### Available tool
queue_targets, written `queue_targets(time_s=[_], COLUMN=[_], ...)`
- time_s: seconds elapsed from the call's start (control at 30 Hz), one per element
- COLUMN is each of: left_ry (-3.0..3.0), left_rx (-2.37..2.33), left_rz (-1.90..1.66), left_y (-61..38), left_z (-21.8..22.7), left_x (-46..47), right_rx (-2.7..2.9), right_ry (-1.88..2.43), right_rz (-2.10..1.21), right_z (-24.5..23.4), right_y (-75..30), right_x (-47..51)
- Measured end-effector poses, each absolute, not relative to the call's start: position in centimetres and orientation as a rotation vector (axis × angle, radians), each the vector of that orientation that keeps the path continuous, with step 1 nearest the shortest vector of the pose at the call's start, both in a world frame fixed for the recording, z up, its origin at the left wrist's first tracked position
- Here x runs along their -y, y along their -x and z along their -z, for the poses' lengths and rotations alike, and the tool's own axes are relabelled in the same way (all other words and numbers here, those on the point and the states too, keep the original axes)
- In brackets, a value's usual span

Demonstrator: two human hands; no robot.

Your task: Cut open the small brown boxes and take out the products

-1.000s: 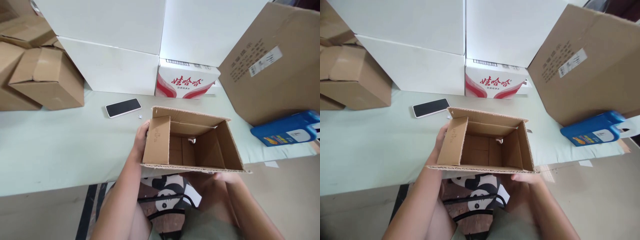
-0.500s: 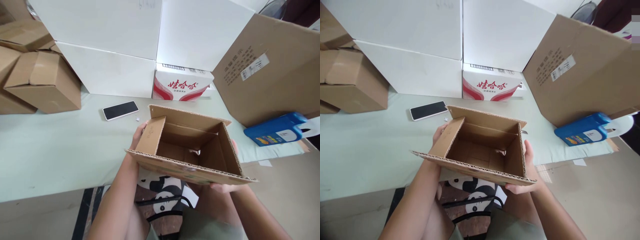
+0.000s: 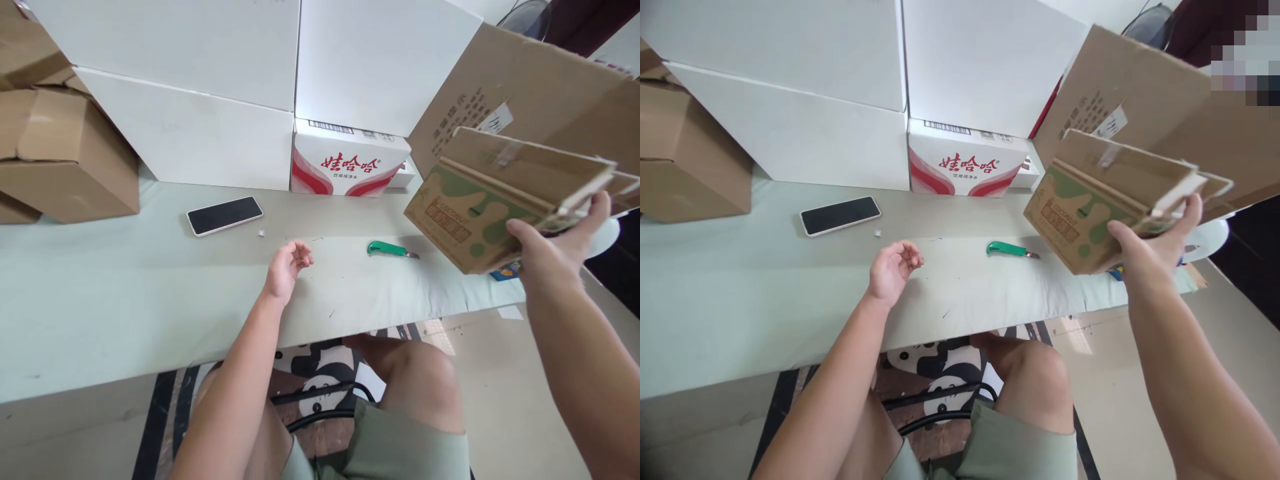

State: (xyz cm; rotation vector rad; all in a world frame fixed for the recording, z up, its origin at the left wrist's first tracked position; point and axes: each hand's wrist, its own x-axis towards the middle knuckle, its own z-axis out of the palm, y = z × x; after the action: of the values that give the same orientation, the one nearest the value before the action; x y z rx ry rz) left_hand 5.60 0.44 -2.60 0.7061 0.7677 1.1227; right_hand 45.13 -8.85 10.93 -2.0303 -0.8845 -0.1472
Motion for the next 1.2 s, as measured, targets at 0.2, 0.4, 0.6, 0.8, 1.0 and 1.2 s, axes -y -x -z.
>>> queue_targets(time_s=[0.2,0.4,0.6,0.8,1.0,1.2], left_ry=[-0.813,-0.808,-0.813,-0.94,-0.936,-0.959], left_rx=[-0.761,-0.799,-0.834,-0.846,-0.893,-0.877], left_rz=[-1.073,-1.067,-1.026,-0.939,-0.91,-0.878], left_y=[-6.3,-6.7,-6.5,-5.5,-5.7,-6.3], left_z=[2.4,2.3,2.4,2.9,3.0,3.1], left_x=[-0.5,-0.9,-0.3,0.1,-0.5,-0.7], right_rx=[0.799,0.816,0.842,0.93,0.894,0.848], right_ry=[2.199,2.227,2.268,2.225,2.3,2.333], right_rz=[0.124,0.058,0.019,0.006,-0.013,0.014], right_z=[-9.1,-5.4,-2.5,-2.3,-2.4,-2.5], right_y=[-44.2,-42.7,-43.3,-43.5,-42.9,-42.1], right_x=[2.3,-0.9,-3.7,-7.2,-10.8,-13.3])
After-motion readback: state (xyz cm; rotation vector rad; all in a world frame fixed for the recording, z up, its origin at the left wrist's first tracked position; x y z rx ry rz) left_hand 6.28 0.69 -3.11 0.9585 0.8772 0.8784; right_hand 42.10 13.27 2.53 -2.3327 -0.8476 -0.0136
